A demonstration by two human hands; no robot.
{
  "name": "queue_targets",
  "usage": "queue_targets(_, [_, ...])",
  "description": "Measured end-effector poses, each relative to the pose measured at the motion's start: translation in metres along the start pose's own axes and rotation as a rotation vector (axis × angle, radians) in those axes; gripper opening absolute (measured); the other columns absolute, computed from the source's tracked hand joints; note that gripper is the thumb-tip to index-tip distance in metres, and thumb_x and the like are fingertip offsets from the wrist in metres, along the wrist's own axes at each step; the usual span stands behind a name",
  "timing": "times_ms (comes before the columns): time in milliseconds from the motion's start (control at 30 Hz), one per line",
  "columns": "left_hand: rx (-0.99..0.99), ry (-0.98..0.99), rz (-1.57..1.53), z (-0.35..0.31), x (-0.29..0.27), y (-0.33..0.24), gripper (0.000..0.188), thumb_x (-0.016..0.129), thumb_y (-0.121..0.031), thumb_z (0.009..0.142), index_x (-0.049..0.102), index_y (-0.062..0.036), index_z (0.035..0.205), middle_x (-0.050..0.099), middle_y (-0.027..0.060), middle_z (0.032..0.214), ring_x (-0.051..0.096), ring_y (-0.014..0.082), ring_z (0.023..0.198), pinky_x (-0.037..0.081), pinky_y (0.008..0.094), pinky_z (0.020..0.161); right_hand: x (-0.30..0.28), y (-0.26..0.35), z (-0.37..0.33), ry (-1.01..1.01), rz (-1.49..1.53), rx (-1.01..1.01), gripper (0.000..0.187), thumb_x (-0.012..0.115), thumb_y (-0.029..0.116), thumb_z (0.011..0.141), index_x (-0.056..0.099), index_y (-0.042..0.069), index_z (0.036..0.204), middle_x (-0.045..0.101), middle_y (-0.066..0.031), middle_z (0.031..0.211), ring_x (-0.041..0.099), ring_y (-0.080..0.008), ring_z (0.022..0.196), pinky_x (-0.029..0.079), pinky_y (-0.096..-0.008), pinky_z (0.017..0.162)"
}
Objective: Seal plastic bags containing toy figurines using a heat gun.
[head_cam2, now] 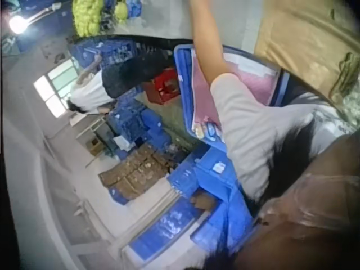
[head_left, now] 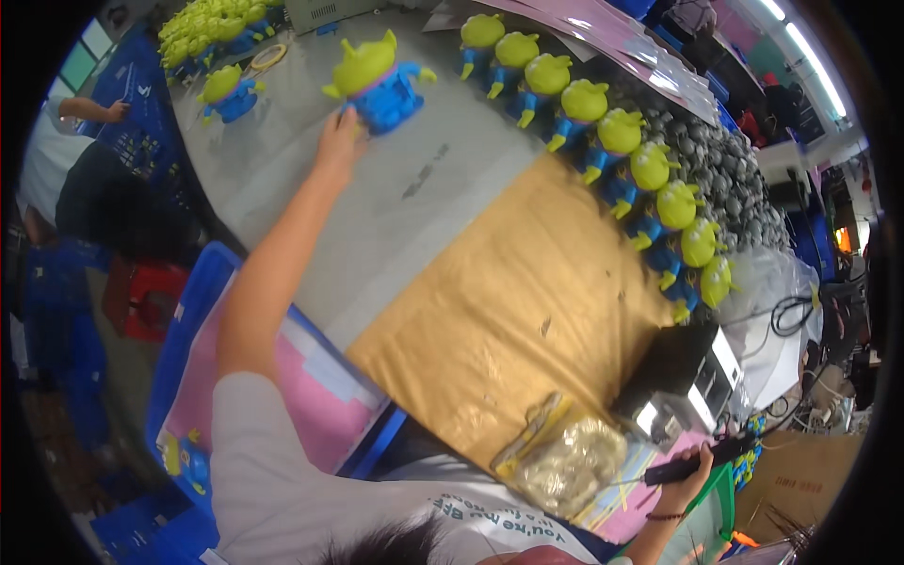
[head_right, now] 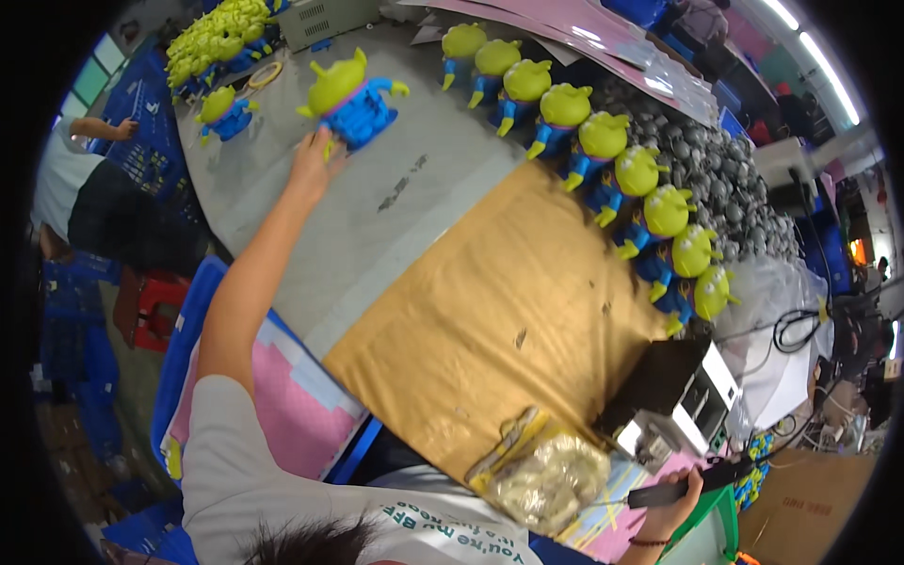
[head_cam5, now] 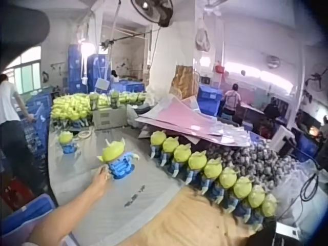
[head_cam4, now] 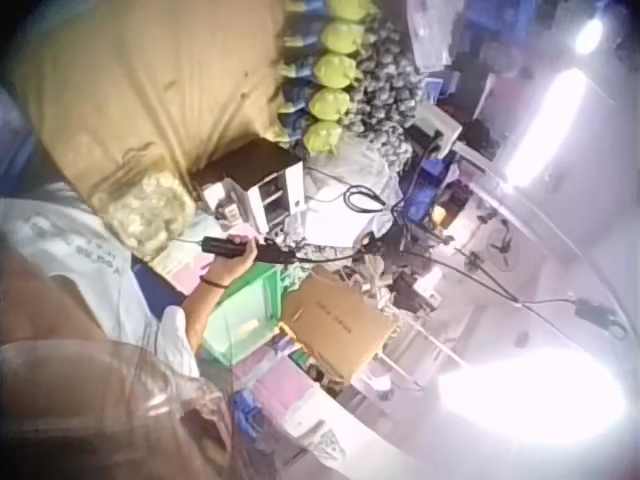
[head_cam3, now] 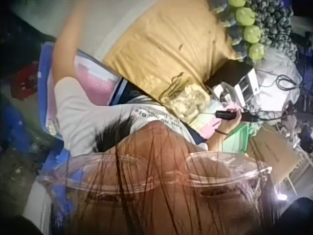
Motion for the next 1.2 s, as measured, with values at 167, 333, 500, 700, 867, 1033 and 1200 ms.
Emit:
queue_targets(167, [0.267,-0.222,0.27,0.149,0.061,-0.019,0.033,0.054,-0.026,0.095,0.059,0.0046,0.107,0.062,0.0104,0.098,0.055,0.0176,0.089,0.044,0.035,0.077,0.01,-0.011,0.005,-0.088,-0.044,0.034,0.013,0.065,0.018,0.086,0.055,0.01,0.087,0.055,0.0012,0.071,0.052,-0.0095,0.059,0.046,-0.0226,0.054])
queue_targets(333, [0.313,-0.277,0.32,0.227,0.142,0.007,0.03,0.056,-0.021,0.093,0.063,0.0048,0.106,0.064,0.0108,0.095,0.054,0.0169,0.084,0.044,0.0328,0.075,0.019,-0.011,-0.003,-0.161,-0.074,0.008,0.014,0.064,0.017,0.087,0.054,0.009,0.09,0.054,0.0002,0.071,0.052,-0.0095,0.06,0.047,-0.0224,0.054])
queue_targets(500, [0.487,-0.297,0.708,0.224,0.12,0.011,0.041,0.059,-0.023,0.089,0.054,0.0025,0.121,0.058,0.0219,0.118,0.055,0.0342,0.109,0.043,0.0402,0.095,0.021,-0.014,0.008,-0.124,-0.046,0.002,0.013,0.063,0.015,0.088,0.053,0.008,0.093,0.054,-0.0006,0.073,0.052,-0.0099,0.061,0.047,-0.0228,0.056])
queue_targets(700, [0.837,-0.023,0.918,0.008,0.054,0.022,0.047,0.062,-0.014,0.084,0.049,-0.0027,0.128,0.046,0.0212,0.134,0.041,0.0395,0.125,0.034,0.0459,0.105,0.013,0.005,-0.01,-0.022,-0.015,-0.054,0.014,0.061,0.013,0.089,0.052,0.006,0.097,0.054,-0.0015,0.074,0.052,-0.0103,0.062,0.047,-0.0232,0.058])
queue_targets(867, [0.828,0.166,1.359,-0.245,-0.071,0.03,0.052,0.065,-0.011,0.08,0.05,-0.0082,0.129,0.043,0.0184,0.137,0.034,0.0419,0.128,0.028,0.0515,0.106,0.004,0.021,-0.026,0.109,0.032,-0.043,0.014,0.061,0.013,0.09,0.052,0.005,0.097,0.053,-0.0019,0.075,0.05,-0.0109,0.064,0.047,-0.0237,0.06])
queue_targets(1033, [0.417,-0.347,1.653,-0.444,-0.267,0.06,0.06,0.066,-0.02,0.079,0.046,-0.0123,0.135,0.038,0.0181,0.141,0.03,0.0425,0.13,0.026,0.0552,0.106,0.001,0.025,-0.034,0.234,-0.005,-0.013,0.014,0.063,0.014,0.087,0.053,0.005,0.089,0.051,-0.0027,0.073,0.05,-0.0128,0.064,0.046,-0.0253,0.06])
queue_targets(1200, [-0.141,-1.085,1.604,-0.581,-0.436,0.063,0.075,0.068,-0.033,0.078,0.033,-0.0181,0.143,0.033,0.018,0.144,0.029,0.0409,0.131,0.026,0.0582,0.105,0.01,0.046,-0.078,0.284,-0.041,-0.117,0.015,0.065,0.014,0.081,0.053,0.006,0.079,0.052,-0.0038,0.068,0.051,-0.0157,0.061,0.046,-0.0284,0.06])
Point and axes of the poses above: each hand's wrist, its own z-axis towards the middle knuckle, its own x-axis out of the palm, y = z × x, the point moved 7 cm from there along z, towards the middle knuckle
